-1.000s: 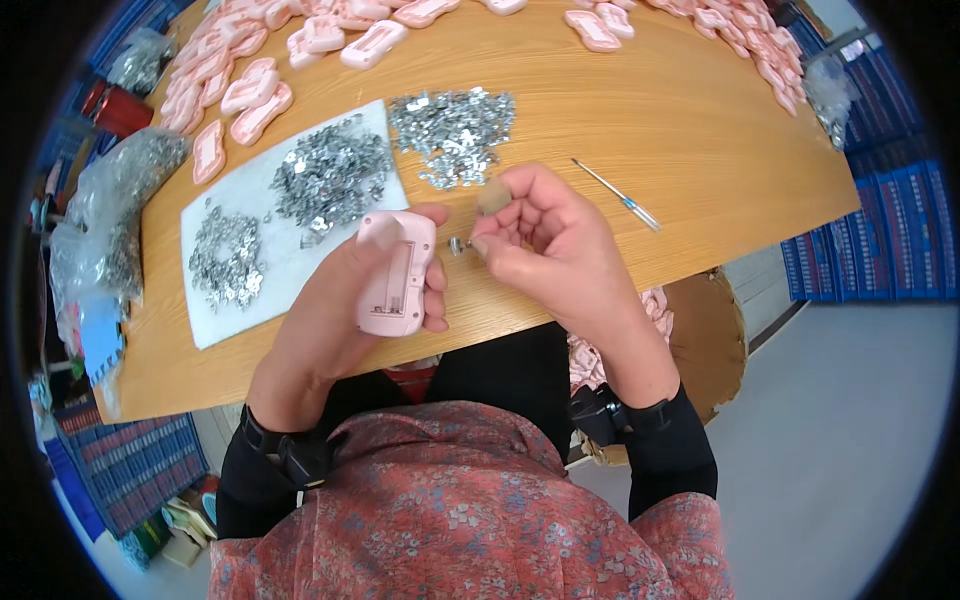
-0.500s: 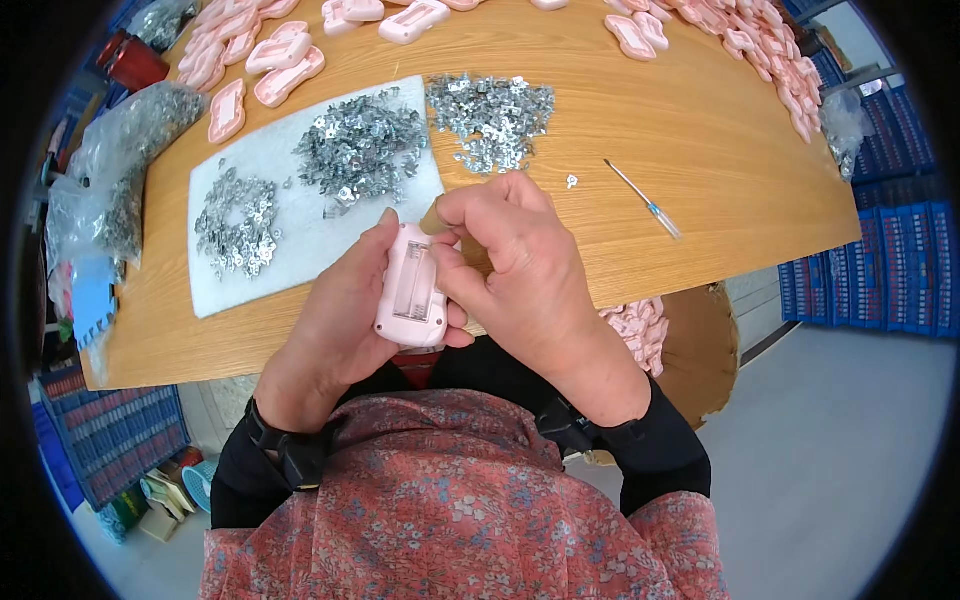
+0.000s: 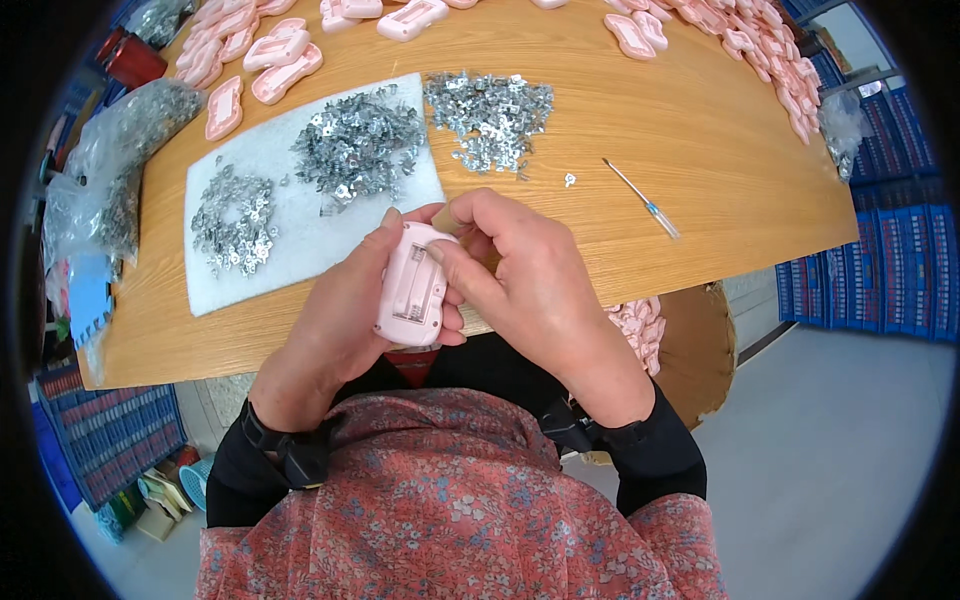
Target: The person assembles small pink plastic housings by inserting metal components into them. They pick up the plastic parts and metal pieces from a table, fit the metal into the plastic slots, and place the finished units aside.
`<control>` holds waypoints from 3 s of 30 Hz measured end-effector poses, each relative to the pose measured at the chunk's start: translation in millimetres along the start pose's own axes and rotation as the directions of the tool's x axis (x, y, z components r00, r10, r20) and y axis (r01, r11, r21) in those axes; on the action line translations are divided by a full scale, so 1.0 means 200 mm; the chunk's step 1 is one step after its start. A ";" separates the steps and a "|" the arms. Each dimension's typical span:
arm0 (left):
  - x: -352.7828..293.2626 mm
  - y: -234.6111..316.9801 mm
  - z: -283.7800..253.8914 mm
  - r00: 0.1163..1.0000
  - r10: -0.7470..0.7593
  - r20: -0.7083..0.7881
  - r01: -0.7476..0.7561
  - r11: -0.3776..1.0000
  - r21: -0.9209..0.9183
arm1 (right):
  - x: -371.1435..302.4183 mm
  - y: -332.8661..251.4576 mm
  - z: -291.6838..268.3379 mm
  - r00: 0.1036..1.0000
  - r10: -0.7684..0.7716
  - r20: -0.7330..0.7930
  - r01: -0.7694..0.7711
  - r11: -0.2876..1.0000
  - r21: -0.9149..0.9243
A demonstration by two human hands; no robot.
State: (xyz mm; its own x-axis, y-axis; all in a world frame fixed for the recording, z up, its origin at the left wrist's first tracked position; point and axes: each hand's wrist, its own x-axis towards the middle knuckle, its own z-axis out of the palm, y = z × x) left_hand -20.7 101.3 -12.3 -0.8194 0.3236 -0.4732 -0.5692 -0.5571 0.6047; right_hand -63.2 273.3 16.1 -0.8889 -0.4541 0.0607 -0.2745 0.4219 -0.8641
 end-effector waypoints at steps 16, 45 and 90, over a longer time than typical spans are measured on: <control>0.00 -0.02 -0.03 1.000 0.016 0.023 -0.018 0.998 0.059 | -0.06 0.05 0.03 0.993 0.115 0.023 -0.117 0.971 0.208; -0.07 0.12 -0.01 0.970 0.172 0.172 -0.225 0.368 0.902 | -0.04 0.08 -0.01 0.945 0.204 0.256 -0.291 0.882 0.371; -0.05 -0.06 -0.13 0.850 -0.038 0.525 0.275 0.883 -0.381 | -0.11 0.06 0.12 0.998 -0.044 -0.054 0.063 0.887 0.457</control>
State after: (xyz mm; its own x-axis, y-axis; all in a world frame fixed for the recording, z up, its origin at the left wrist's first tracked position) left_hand -3.6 85.3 -30.9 -0.7103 0.6982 -0.0890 -0.7021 -0.6940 0.1596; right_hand -38.6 269.5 -7.7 -0.8945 -0.4293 0.1250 -0.1323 -0.0130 -0.9911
